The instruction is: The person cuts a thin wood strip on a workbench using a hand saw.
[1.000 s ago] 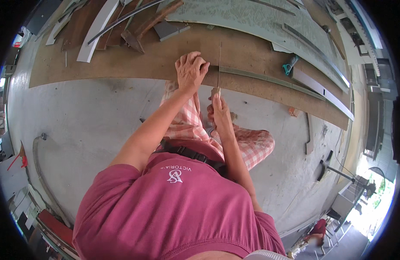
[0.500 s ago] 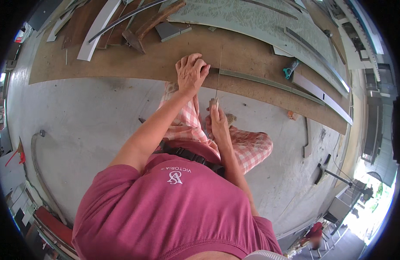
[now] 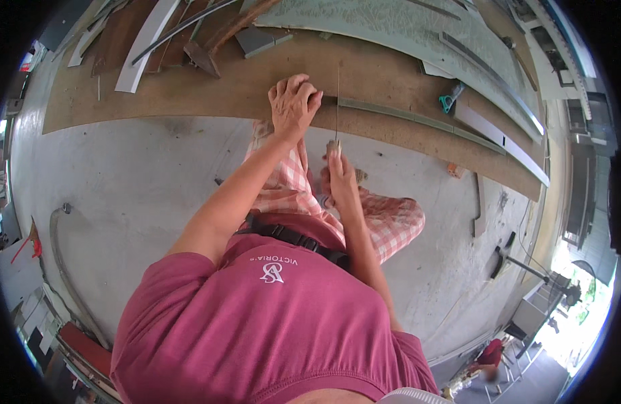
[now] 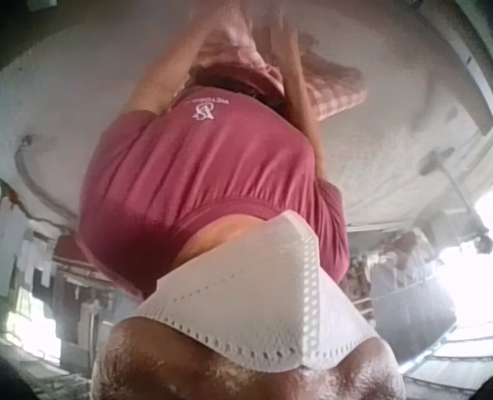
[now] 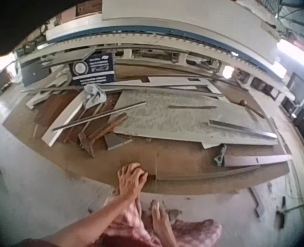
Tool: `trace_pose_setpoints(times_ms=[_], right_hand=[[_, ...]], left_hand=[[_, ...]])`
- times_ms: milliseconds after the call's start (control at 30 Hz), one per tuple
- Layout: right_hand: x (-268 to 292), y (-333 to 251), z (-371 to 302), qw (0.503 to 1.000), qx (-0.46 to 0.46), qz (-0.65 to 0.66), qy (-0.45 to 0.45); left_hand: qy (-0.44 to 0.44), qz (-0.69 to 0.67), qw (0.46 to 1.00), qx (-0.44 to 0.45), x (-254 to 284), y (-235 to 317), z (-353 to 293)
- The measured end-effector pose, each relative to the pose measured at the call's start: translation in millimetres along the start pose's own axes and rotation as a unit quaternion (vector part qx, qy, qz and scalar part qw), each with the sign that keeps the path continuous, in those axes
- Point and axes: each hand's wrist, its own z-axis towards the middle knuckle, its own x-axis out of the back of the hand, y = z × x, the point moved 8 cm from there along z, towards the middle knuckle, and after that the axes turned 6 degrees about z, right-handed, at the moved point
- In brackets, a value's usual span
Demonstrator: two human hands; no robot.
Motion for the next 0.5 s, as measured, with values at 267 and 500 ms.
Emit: trace_pose_setpoints(times_ms=[267, 500], right_hand=[[0, 4, 6, 0.998, 0.046, -0.038, 0.007], [-9, -27, 10, 0.999, -0.03, 0.029, -0.023]], left_hand=[[0.004, -0.018, 1.0, -0.004, -8, 2, -3], [0.0, -0.004, 1.0, 0.001, -6, -4, -3]])
